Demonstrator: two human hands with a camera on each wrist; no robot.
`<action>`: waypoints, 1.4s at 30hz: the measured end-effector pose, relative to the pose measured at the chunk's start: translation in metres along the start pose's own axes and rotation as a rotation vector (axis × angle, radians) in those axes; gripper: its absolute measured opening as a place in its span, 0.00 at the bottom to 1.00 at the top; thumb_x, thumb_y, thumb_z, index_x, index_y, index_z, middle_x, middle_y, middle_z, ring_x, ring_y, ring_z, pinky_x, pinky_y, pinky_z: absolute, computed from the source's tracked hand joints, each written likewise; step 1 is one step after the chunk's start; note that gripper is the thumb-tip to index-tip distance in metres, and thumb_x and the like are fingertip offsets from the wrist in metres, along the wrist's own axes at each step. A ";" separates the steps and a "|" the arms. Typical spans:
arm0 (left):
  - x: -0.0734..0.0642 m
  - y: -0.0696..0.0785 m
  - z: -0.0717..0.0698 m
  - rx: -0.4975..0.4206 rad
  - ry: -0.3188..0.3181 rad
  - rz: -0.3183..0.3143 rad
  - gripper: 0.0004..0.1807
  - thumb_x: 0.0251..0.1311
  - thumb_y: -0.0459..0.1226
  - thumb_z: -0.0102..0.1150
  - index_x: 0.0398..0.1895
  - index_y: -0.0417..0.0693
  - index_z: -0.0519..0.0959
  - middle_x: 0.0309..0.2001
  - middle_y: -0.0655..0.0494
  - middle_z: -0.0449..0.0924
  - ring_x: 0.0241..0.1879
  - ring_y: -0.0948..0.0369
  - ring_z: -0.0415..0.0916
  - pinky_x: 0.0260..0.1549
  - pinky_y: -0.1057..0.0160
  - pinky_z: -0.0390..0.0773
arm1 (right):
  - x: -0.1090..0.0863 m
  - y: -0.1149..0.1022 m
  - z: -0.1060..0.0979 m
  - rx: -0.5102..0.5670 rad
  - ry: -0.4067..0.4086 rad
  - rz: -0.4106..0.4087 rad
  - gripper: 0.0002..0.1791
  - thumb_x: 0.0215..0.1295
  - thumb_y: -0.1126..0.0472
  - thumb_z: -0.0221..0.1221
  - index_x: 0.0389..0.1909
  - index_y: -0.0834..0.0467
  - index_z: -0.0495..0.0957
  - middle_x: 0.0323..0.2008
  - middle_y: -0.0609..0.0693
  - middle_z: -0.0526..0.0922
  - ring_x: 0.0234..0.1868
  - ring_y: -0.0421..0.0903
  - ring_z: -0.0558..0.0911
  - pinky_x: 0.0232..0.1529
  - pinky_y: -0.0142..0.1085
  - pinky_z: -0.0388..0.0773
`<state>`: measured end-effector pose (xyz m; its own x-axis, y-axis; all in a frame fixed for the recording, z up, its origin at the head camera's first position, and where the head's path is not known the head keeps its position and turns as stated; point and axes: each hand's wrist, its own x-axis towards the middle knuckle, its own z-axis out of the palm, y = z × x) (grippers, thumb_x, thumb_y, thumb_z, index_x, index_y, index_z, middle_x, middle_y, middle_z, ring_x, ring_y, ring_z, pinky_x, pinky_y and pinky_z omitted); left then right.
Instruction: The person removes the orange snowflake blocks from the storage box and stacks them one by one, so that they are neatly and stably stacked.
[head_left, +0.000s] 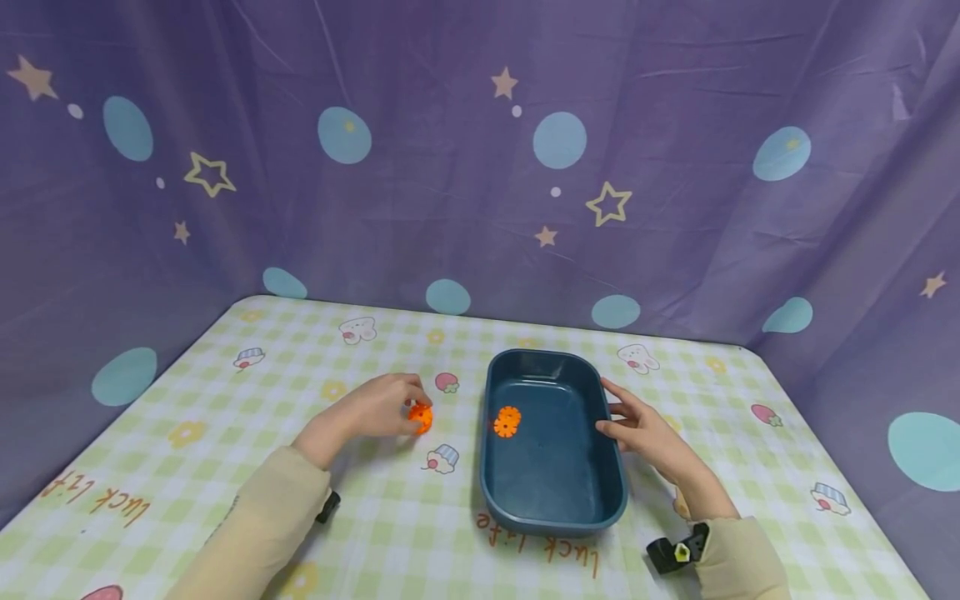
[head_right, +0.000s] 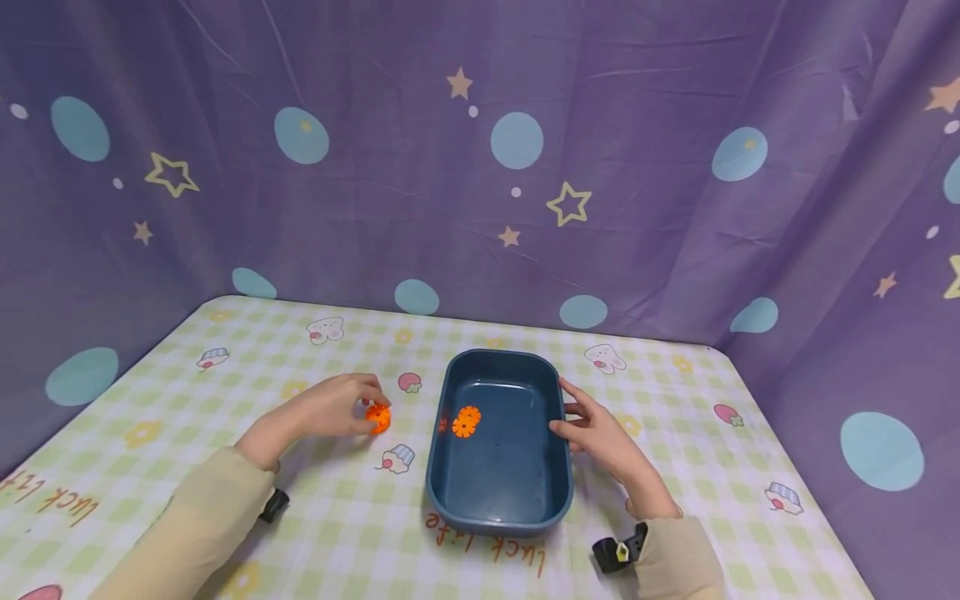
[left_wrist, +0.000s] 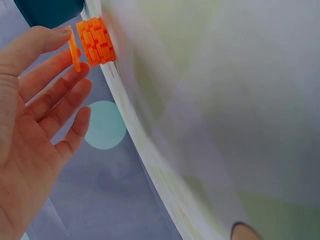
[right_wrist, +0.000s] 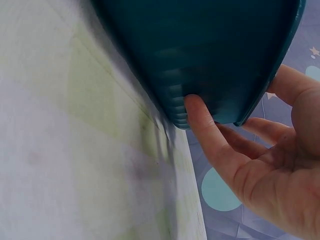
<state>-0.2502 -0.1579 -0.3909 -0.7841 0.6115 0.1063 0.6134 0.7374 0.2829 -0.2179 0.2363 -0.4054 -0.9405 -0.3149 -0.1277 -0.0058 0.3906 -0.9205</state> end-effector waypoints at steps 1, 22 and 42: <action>0.000 0.000 0.000 0.002 0.000 0.000 0.07 0.45 0.41 0.63 0.30 0.54 0.82 0.30 0.65 0.72 0.31 0.65 0.70 0.36 0.64 0.72 | 0.000 0.000 0.000 0.000 0.001 0.001 0.38 0.63 0.57 0.55 0.70 0.46 0.46 0.62 0.66 0.61 0.47 0.50 0.75 0.37 0.38 0.74; 0.000 0.000 0.002 0.002 -0.070 -0.001 0.13 0.39 0.36 0.65 0.33 0.52 0.79 0.30 0.62 0.72 0.25 0.65 0.65 0.29 0.67 0.68 | 0.000 0.000 0.000 0.003 0.001 0.000 0.38 0.63 0.58 0.54 0.71 0.45 0.46 0.62 0.65 0.62 0.48 0.50 0.75 0.37 0.37 0.74; 0.008 0.016 -0.014 0.023 -0.028 0.040 0.16 0.49 0.42 0.61 0.43 0.49 0.79 0.39 0.57 0.76 0.32 0.61 0.73 0.36 0.62 0.72 | 0.000 -0.002 -0.001 -0.007 0.006 0.001 0.39 0.63 0.58 0.54 0.71 0.47 0.45 0.62 0.66 0.61 0.45 0.47 0.75 0.37 0.37 0.74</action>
<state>-0.2478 -0.1455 -0.3723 -0.7563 0.6479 0.0904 0.6463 0.7186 0.2569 -0.2180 0.2363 -0.4034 -0.9426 -0.3093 -0.1259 -0.0077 0.3971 -0.9178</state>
